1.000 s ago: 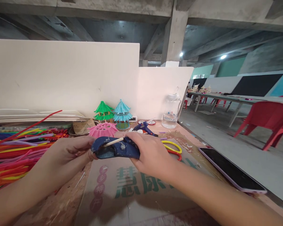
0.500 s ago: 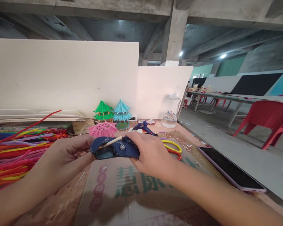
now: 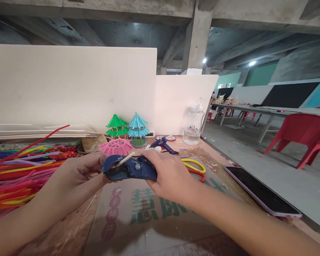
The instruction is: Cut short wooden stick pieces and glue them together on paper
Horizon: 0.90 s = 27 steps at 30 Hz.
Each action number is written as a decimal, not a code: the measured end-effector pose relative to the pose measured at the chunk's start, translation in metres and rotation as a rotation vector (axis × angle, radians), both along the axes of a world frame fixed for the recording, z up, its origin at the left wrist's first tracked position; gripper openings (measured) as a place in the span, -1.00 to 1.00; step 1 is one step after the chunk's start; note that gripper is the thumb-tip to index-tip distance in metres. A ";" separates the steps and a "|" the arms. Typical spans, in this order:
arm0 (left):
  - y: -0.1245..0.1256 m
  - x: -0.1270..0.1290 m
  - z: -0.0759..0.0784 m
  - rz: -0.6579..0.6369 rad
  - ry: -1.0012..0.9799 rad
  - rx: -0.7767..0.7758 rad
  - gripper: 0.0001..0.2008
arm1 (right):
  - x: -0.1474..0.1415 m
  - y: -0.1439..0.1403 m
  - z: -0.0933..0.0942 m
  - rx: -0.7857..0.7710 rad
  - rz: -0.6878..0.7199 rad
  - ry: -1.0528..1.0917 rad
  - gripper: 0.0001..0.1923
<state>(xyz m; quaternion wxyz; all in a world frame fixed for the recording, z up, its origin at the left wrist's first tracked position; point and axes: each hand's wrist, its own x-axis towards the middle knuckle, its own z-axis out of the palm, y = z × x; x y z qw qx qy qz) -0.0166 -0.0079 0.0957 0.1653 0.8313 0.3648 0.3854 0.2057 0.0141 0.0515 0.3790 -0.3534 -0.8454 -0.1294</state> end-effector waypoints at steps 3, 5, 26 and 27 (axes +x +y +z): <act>0.001 0.001 0.000 0.002 0.004 -0.006 -0.84 | -0.001 -0.001 0.000 -0.030 -0.011 0.006 -0.55; 0.001 0.001 0.000 0.003 0.003 -0.020 -0.84 | -0.001 -0.001 0.001 -0.051 -0.015 0.009 -0.56; 0.000 -0.001 -0.003 0.002 -0.018 -0.066 -0.83 | 0.000 -0.002 -0.001 -0.161 0.100 0.085 -0.52; 0.000 -0.001 -0.003 0.000 -0.017 -0.064 -0.84 | 0.000 -0.003 -0.001 -0.162 0.104 0.084 -0.51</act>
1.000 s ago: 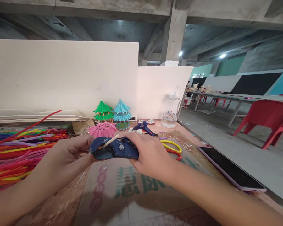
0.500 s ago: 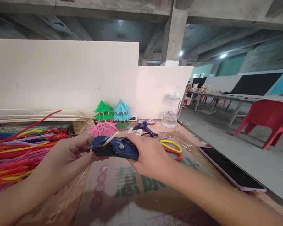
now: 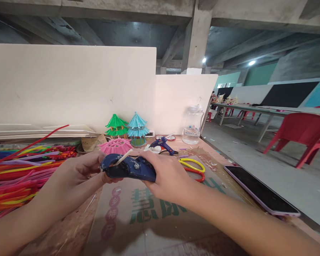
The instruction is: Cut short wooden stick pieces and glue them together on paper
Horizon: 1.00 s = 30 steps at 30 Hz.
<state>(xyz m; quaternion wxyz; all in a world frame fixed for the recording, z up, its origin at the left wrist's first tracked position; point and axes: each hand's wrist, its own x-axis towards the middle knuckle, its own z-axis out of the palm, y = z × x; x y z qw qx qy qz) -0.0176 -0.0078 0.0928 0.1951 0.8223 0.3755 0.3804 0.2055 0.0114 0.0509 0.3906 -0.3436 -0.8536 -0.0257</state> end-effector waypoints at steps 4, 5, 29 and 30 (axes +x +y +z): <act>0.000 0.001 0.001 -0.010 -0.001 -0.001 -0.85 | -0.001 -0.001 0.001 -0.001 0.012 0.003 -0.50; 0.000 0.001 0.002 -0.008 0.001 0.003 -0.85 | -0.001 -0.001 0.001 -0.004 0.012 0.003 -0.51; -0.001 0.002 0.000 0.009 -0.011 -0.005 -0.84 | -0.002 -0.002 0.003 -0.021 -0.009 0.001 -0.52; -0.001 0.002 0.000 0.009 -0.013 -0.008 -0.83 | -0.002 -0.002 0.003 -0.021 -0.013 -0.001 -0.52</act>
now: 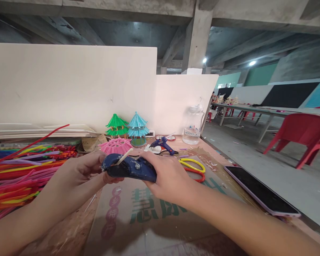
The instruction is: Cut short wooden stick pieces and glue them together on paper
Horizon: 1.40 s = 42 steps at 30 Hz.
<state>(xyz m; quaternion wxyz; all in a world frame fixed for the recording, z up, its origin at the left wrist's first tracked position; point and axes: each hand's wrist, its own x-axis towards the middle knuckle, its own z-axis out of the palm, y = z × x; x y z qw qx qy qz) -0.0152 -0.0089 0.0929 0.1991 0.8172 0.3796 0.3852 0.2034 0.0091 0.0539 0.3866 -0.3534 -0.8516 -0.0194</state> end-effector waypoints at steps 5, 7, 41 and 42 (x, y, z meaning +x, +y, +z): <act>0.002 0.001 0.000 0.002 -0.001 -0.013 -0.83 | 0.001 0.000 0.001 0.017 -0.014 -0.016 -0.50; 0.002 0.001 0.001 -0.007 -0.005 -0.020 -0.84 | 0.002 0.000 0.001 0.028 -0.023 -0.024 -0.49; 0.010 0.000 0.000 -0.027 0.012 -0.136 -0.69 | 0.012 0.034 -0.003 -0.086 -0.209 0.089 -0.67; 0.012 0.000 0.000 -0.013 0.068 -0.100 -0.69 | 0.012 0.038 -0.005 -0.111 -0.219 0.077 -0.65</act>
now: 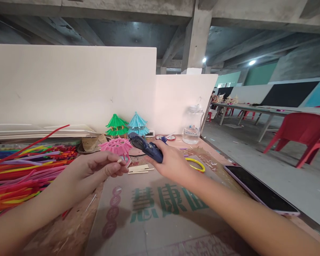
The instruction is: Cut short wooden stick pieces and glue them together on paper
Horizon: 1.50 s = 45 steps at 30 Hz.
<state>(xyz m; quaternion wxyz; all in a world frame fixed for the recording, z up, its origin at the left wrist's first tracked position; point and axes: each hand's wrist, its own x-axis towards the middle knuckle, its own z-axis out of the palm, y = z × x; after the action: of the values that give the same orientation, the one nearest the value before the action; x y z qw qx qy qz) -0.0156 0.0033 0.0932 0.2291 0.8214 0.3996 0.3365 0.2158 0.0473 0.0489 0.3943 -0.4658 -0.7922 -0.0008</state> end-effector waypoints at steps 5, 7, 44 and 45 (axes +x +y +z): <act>0.030 -0.008 -0.009 0.096 0.510 0.149 -0.67 | 0.002 0.018 -0.021 -0.038 -0.053 -0.047 -0.67; 0.046 -0.014 -0.017 0.112 0.571 0.113 -0.70 | 0.002 0.025 -0.036 -0.005 -0.066 -0.048 -0.67; 0.081 0.015 -0.090 -0.007 0.747 0.327 -0.87 | -0.019 0.004 -0.055 0.268 0.623 -0.687 -0.62; 0.079 0.014 -0.089 0.009 0.755 0.322 -0.84 | -0.019 0.005 -0.056 0.270 0.625 -0.676 -0.62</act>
<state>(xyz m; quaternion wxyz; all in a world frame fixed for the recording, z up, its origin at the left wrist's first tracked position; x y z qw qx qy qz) -0.0013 0.0818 0.0041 -0.0664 0.9108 0.4012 0.0707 0.1970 0.0519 -0.0074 0.1531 -0.1236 -0.9709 -0.1364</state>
